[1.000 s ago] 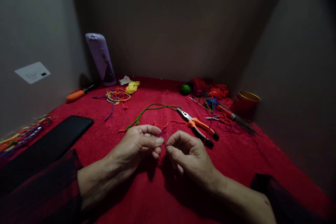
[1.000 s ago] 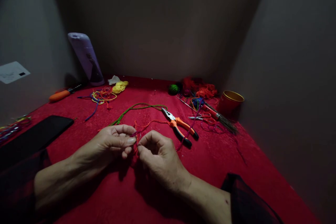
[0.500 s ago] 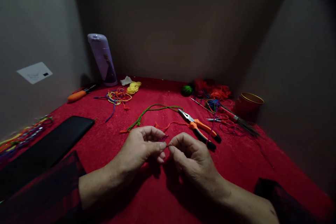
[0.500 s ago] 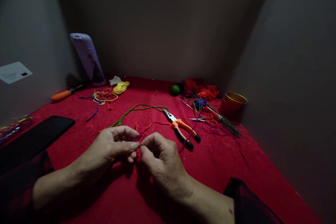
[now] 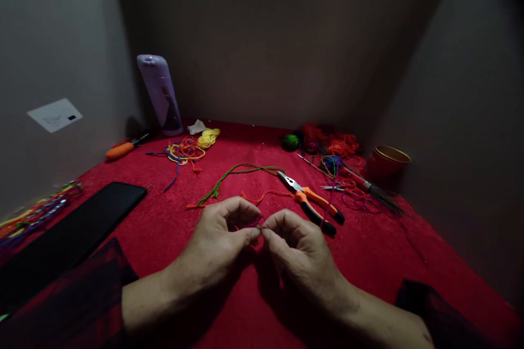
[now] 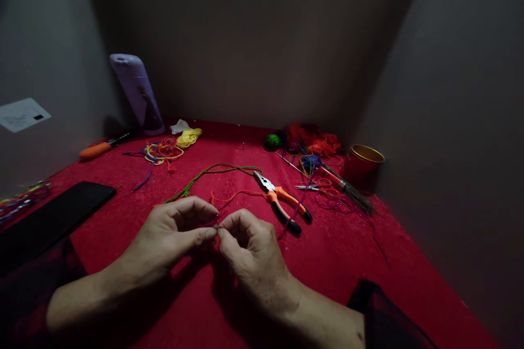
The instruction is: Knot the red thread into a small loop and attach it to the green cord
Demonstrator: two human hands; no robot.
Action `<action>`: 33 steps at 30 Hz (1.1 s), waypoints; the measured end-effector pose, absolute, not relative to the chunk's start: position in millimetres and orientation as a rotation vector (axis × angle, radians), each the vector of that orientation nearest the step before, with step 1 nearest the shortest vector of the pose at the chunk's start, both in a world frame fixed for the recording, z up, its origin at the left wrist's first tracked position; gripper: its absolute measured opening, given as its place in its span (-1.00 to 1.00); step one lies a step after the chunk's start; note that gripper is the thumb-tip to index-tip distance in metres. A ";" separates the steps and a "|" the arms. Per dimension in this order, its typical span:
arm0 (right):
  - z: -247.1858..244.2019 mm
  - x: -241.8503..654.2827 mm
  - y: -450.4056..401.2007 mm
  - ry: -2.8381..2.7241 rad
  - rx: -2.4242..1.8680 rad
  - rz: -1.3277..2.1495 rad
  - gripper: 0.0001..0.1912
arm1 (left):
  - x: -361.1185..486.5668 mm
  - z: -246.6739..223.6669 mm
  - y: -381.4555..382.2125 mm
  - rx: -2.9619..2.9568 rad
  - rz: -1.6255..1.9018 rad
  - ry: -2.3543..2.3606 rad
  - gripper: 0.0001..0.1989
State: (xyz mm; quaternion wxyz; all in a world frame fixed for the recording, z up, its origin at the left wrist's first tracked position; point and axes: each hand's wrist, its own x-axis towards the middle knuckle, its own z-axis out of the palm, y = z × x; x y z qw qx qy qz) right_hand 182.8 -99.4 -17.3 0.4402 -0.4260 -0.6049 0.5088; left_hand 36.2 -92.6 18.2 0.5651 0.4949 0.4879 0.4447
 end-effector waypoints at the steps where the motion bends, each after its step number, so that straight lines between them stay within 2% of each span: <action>1: -17.1 182.5 -99.4 -1.504 -1.060 1.257 -0.84 | 36.4 18.6 -92.9 1.171 1.050 1.155 -0.87; 8: -18.0 181.9 -99.1 -1.531 -1.066 1.270 -0.83 | 36.4 19.9 -90.9 1.080 1.013 1.156 -0.80; 20: -21.3 181.9 -100.3 -1.652 -1.072 1.056 -0.90 | 36.8 17.3 -96.2 1.280 1.033 1.143 -0.93; 33: -21.4 183.7 -96.5 -1.503 -1.105 1.100 -0.90 | 32.6 17.5 -88.8 1.078 0.924 1.160 -0.74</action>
